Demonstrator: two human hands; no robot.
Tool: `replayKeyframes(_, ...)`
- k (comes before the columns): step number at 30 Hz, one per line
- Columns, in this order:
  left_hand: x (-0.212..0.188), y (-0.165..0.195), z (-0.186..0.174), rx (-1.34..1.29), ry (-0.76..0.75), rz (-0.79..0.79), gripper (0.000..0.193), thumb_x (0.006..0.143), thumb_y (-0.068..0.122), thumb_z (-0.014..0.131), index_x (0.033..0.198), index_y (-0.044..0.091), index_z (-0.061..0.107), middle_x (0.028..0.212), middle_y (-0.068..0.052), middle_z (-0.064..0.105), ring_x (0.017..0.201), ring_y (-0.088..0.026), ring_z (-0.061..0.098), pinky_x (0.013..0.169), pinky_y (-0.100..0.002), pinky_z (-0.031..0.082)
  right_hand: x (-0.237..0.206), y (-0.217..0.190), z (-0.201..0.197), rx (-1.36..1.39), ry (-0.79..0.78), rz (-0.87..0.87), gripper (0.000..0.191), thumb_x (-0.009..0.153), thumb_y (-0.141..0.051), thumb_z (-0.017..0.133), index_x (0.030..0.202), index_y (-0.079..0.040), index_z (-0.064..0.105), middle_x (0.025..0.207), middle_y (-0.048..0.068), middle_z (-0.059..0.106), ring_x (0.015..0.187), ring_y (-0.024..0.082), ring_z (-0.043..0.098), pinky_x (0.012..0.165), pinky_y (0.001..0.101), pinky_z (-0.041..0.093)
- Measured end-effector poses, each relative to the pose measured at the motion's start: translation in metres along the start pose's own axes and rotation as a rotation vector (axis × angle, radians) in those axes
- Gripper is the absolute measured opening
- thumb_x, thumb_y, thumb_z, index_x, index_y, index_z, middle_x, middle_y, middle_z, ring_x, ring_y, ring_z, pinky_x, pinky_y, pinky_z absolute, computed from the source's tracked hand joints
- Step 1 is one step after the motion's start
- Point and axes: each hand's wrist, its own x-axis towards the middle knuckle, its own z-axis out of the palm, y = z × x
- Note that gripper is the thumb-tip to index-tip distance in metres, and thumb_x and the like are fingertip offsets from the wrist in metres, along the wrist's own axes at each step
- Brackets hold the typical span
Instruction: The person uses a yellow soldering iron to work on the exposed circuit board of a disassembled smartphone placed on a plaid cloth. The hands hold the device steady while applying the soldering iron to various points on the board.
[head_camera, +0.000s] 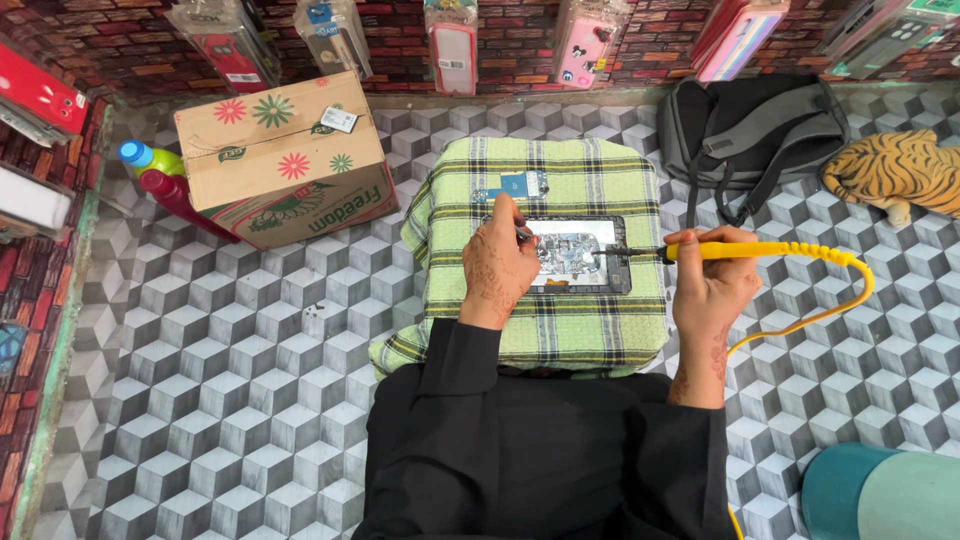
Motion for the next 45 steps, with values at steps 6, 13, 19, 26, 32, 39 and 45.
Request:
replayKeyframes(6, 0.000, 0.001, 0.000, 0.011, -0.009, -0.015, 0.035, 0.084, 0.008, 0.077, 0.102, 0.010, 0.048, 0.086, -0.007, 0.073, 0.085, -0.031, 0.074, 0.072, -0.048, 0.051, -0.002, -0.003, 0.004, 0.038, -0.021, 0.004, 0.016, 0.112, 0.002, 0.064, 0.112, 0.000, 0.048, 0.098, 0.015, 0.073, 0.090, 0.016, 0.071, 0.080, 0.0254, 0.055)
replayKeyframes(13, 0.000, 0.001, -0.002, 0.007, -0.014, -0.018, 0.034, 0.084, 0.008, 0.076, 0.102, 0.010, 0.048, 0.085, -0.007, 0.074, 0.084, -0.031, 0.075, 0.074, -0.048, 0.051, -0.001, -0.005, 0.006, 0.026, -0.039, -0.001, 0.016, 0.111, 0.002, 0.064, 0.111, 0.000, 0.048, 0.097, 0.014, 0.073, 0.086, 0.014, 0.069, 0.078, 0.0245, 0.054)
replayKeyframes(19, -0.001, 0.001, -0.003, 0.001, -0.010, -0.013, 0.034, 0.084, 0.008, 0.077, 0.102, 0.009, 0.048, 0.085, -0.008, 0.074, 0.084, -0.032, 0.074, 0.074, -0.049, 0.051, -0.002, -0.007, 0.006, -0.018, -0.035, -0.012, 0.017, 0.110, 0.002, 0.064, 0.111, -0.001, 0.047, 0.096, 0.013, 0.074, 0.084, 0.014, 0.069, 0.077, 0.0244, 0.054)
replayKeyframes(26, 0.000, 0.000, -0.003, 0.002, -0.019, -0.025, 0.034, 0.085, 0.009, 0.077, 0.103, 0.010, 0.048, 0.086, -0.008, 0.074, 0.083, -0.031, 0.075, 0.074, -0.049, 0.051, 0.000, -0.004, 0.002, -0.038, -0.010, -0.022, 0.018, 0.111, 0.002, 0.066, 0.112, 0.000, 0.047, 0.096, 0.014, 0.073, 0.087, 0.016, 0.071, 0.077, 0.0254, 0.055)
replayKeyframes(32, 0.000, 0.001, -0.003, 0.006, -0.025, -0.035, 0.034, 0.085, 0.009, 0.076, 0.102, 0.010, 0.047, 0.086, -0.007, 0.074, 0.082, -0.030, 0.075, 0.073, -0.048, 0.051, -0.001, 0.000, 0.001, 0.015, -0.008, 0.015, 0.017, 0.112, 0.002, 0.065, 0.112, 0.000, 0.048, 0.098, 0.015, 0.073, 0.087, 0.014, 0.068, 0.080, 0.0248, 0.054)
replayKeyframes(39, 0.000, 0.001, -0.001, 0.005, -0.012, -0.032, 0.035, 0.084, 0.008, 0.077, 0.102, 0.011, 0.047, 0.086, -0.005, 0.074, 0.084, -0.031, 0.074, 0.073, -0.049, 0.051, 0.000, 0.005, 0.001, 0.089, -0.009, 0.043, 0.017, 0.112, 0.002, 0.063, 0.113, 0.000, 0.047, 0.100, 0.015, 0.072, 0.090, 0.013, 0.067, 0.081, 0.0242, 0.053)
replayKeyframes(45, 0.000, 0.000, -0.001, 0.011, -0.006, -0.019, 0.035, 0.084, 0.007, 0.076, 0.102, 0.011, 0.047, 0.085, -0.005, 0.074, 0.085, -0.031, 0.075, 0.073, -0.049, 0.051, -0.001, 0.004, 0.001, 0.048, -0.014, 0.054, 0.017, 0.111, 0.003, 0.063, 0.111, 0.000, 0.047, 0.098, 0.015, 0.073, 0.085, 0.013, 0.066, 0.077, 0.0240, 0.052)
